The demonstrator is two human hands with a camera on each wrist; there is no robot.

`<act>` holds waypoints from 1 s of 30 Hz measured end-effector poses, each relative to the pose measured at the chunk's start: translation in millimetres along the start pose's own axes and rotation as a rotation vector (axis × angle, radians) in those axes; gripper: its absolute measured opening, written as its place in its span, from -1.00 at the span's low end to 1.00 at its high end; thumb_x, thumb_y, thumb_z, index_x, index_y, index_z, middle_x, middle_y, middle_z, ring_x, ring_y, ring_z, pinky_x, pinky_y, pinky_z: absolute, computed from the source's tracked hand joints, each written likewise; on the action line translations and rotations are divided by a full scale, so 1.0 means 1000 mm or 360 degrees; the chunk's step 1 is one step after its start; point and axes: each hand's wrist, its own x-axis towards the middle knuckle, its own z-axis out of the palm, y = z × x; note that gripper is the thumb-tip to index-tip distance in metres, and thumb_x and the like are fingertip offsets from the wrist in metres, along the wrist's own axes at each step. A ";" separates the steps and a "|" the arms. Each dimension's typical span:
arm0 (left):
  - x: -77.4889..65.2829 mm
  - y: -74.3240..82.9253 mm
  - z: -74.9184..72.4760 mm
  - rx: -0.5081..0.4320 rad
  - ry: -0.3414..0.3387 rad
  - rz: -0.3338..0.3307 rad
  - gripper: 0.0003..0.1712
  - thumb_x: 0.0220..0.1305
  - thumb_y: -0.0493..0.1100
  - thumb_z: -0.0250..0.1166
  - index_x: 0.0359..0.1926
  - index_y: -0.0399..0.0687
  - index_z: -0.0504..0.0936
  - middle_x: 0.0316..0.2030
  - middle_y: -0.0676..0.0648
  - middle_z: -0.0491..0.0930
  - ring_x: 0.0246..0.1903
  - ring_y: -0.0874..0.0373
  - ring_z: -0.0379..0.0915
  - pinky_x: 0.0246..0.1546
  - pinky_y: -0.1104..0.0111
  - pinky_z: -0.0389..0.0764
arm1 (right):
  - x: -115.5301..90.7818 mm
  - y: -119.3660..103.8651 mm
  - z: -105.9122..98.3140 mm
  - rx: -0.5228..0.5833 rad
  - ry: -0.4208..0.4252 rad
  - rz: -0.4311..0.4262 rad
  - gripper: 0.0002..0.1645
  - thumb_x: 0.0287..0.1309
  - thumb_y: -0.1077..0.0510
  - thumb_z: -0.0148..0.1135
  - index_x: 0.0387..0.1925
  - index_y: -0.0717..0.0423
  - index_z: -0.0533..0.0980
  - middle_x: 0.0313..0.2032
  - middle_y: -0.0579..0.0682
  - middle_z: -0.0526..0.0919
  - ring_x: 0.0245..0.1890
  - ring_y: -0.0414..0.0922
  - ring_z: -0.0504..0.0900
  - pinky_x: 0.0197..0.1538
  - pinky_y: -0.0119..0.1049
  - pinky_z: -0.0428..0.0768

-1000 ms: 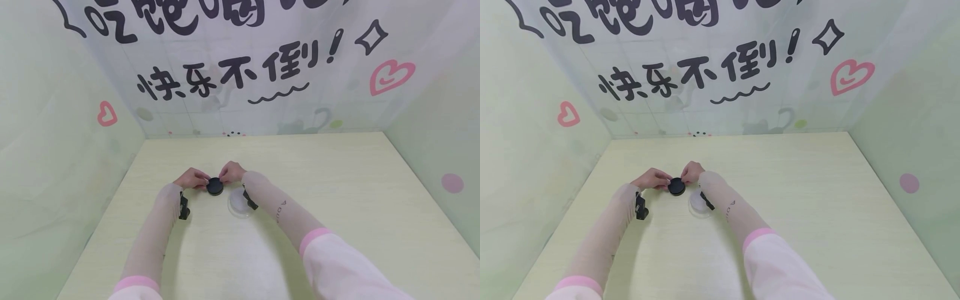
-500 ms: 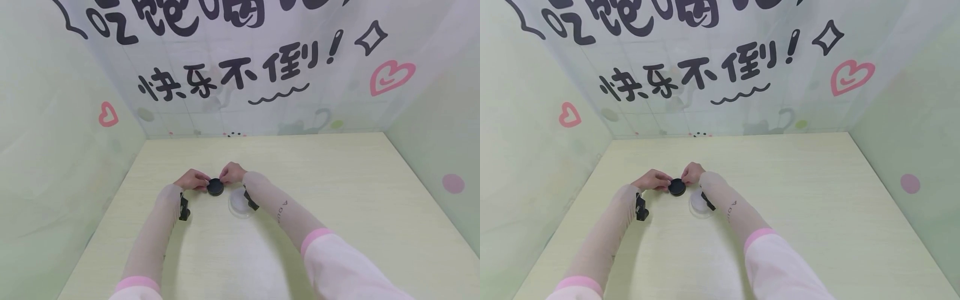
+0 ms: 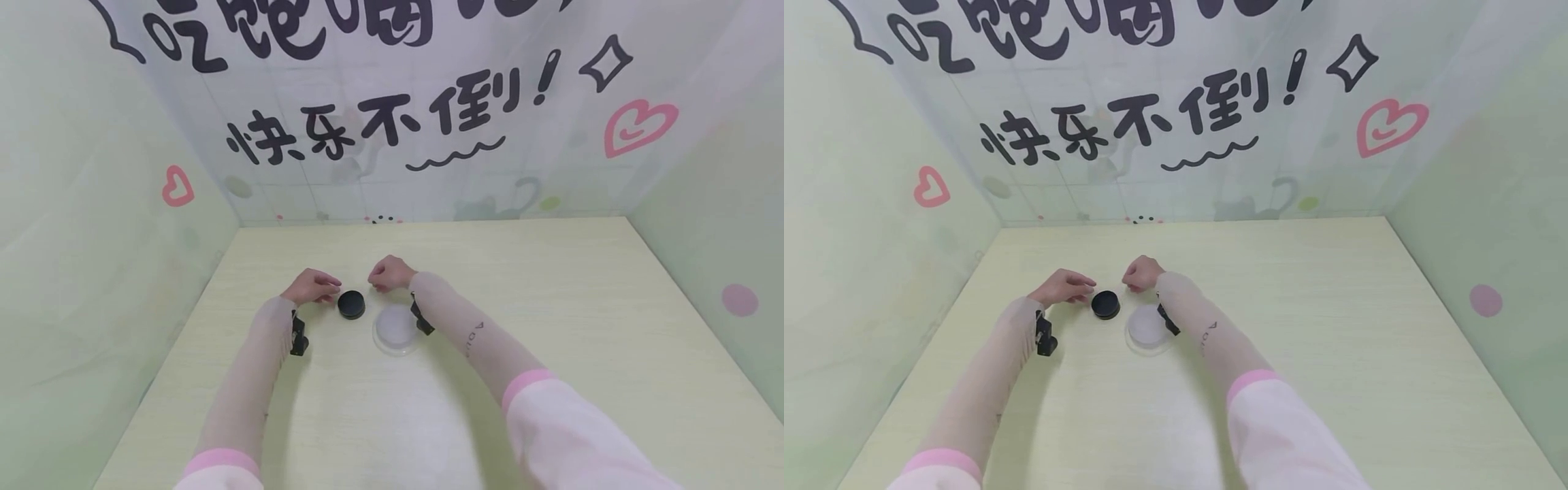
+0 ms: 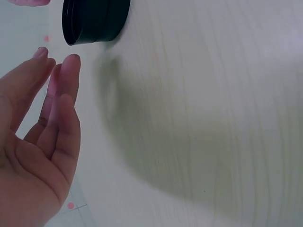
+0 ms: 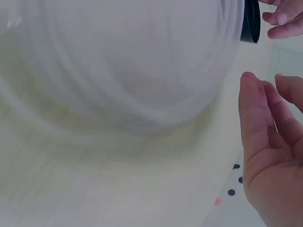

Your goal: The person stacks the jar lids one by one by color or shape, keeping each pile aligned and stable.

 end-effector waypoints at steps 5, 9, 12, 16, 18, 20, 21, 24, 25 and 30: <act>0.002 0.011 0.003 0.0025 0.0111 0.0073 -0.63 0.18 -0.19 0.17 -0.01 -0.31 0.49 -0.15 -0.25 0.56 -0.30 0.05 0.56 -0.26 0.26 0.51 | -0.005 0.008 -0.016 0.0025 0.0038 0.0033 -0.73 0.14 0.19 0.08 -0.19 0.31 0.52 -0.29 0.14 0.60 -0.39 -0.12 0.58 -0.33 -0.39 0.57; 0.007 0.020 0.010 0.0022 0.0230 0.0146 -0.65 0.18 -0.21 0.17 -0.03 -0.30 0.51 -0.18 -0.26 0.57 -0.29 -0.01 0.55 -0.27 0.26 0.51 | -0.010 0.014 -0.030 0.0026 0.0076 0.0048 -0.71 0.16 0.16 0.07 -0.17 0.29 0.51 -0.29 0.12 0.58 -0.33 -0.09 0.58 -0.32 -0.37 0.57; 0.014 0.027 0.017 0.0040 0.0306 0.0224 -0.67 0.17 -0.22 0.17 -0.05 -0.30 0.53 -0.20 -0.26 0.57 -0.29 -0.04 0.55 -0.25 0.24 0.50 | -0.017 0.016 -0.040 0.0009 0.0109 0.0039 -0.71 0.17 0.16 0.05 -0.16 0.28 0.50 -0.26 0.14 0.57 -0.30 -0.07 0.57 -0.30 -0.37 0.57; 0.023 0.038 0.028 0.0083 0.0398 0.0299 -0.70 0.16 -0.24 0.18 -0.08 -0.28 0.55 -0.18 -0.24 0.56 -0.24 -0.06 0.51 -0.20 0.22 0.50 | -0.029 0.019 -0.052 -0.0017 0.0128 0.0000 -0.71 0.18 0.17 0.03 -0.14 0.30 0.48 -0.21 0.20 0.56 -0.27 -0.05 0.56 -0.27 -0.35 0.57; 0.027 0.046 0.036 0.0100 0.0440 0.0322 -0.71 0.15 -0.24 0.19 -0.09 -0.27 0.56 -0.16 -0.21 0.56 -0.20 -0.04 0.49 -0.19 0.23 0.50 | -0.034 0.022 -0.057 -0.0033 0.0137 -0.0026 -0.70 0.19 0.17 0.02 -0.13 0.31 0.47 -0.21 0.21 0.55 -0.27 -0.04 0.56 -0.26 -0.34 0.57; 0.030 0.054 0.043 0.0119 0.0475 0.0345 -0.71 0.15 -0.23 0.19 -0.10 -0.26 0.57 -0.15 -0.18 0.56 -0.16 -0.01 0.47 -0.16 0.24 0.49 | -0.038 0.026 -0.062 -0.0040 0.0162 -0.0052 -0.69 0.19 0.17 0.02 -0.12 0.32 0.47 -0.22 0.20 0.56 -0.27 -0.04 0.56 -0.26 -0.34 0.57; 0.032 0.059 0.046 0.0115 0.0490 0.0353 -0.72 0.15 -0.23 0.19 -0.10 -0.25 0.57 -0.15 -0.17 0.56 -0.15 0.00 0.46 -0.15 0.24 0.48 | -0.040 0.028 -0.065 -0.0045 0.0180 -0.0066 -0.68 0.19 0.18 0.02 -0.11 0.33 0.46 -0.23 0.19 0.56 -0.28 -0.04 0.56 -0.26 -0.33 0.57; 0.035 0.072 0.056 0.0156 0.0548 0.0389 -0.72 0.17 -0.20 0.19 -0.09 -0.18 0.58 -0.14 -0.13 0.56 -0.12 0.03 0.44 -0.10 0.23 0.44 | -0.046 0.033 -0.074 -0.0105 0.0254 -0.0120 -0.67 0.19 0.19 0.02 -0.10 0.35 0.46 -0.24 0.21 0.56 -0.28 0.00 0.55 -0.26 -0.31 0.56; 0.036 0.076 0.059 0.0167 0.0569 0.0395 -0.72 0.17 -0.18 0.19 -0.09 -0.15 0.58 -0.13 -0.12 0.56 -0.11 0.03 0.43 -0.08 0.23 0.43 | -0.049 0.035 -0.077 -0.0142 0.0289 -0.0143 -0.67 0.19 0.20 0.02 -0.10 0.36 0.46 -0.23 0.20 0.56 -0.27 0.00 0.55 -0.25 -0.29 0.55; 0.041 0.091 0.074 0.0250 0.0676 0.0481 -0.73 0.18 -0.15 0.17 -0.09 -0.08 0.59 -0.07 -0.10 0.53 -0.02 0.04 0.38 0.00 0.24 0.38 | -0.062 0.043 -0.089 -0.0342 0.0478 -0.0280 -0.69 0.17 0.22 0.02 -0.13 0.36 0.47 -0.20 0.22 0.56 -0.17 0.06 0.52 -0.11 -0.17 0.48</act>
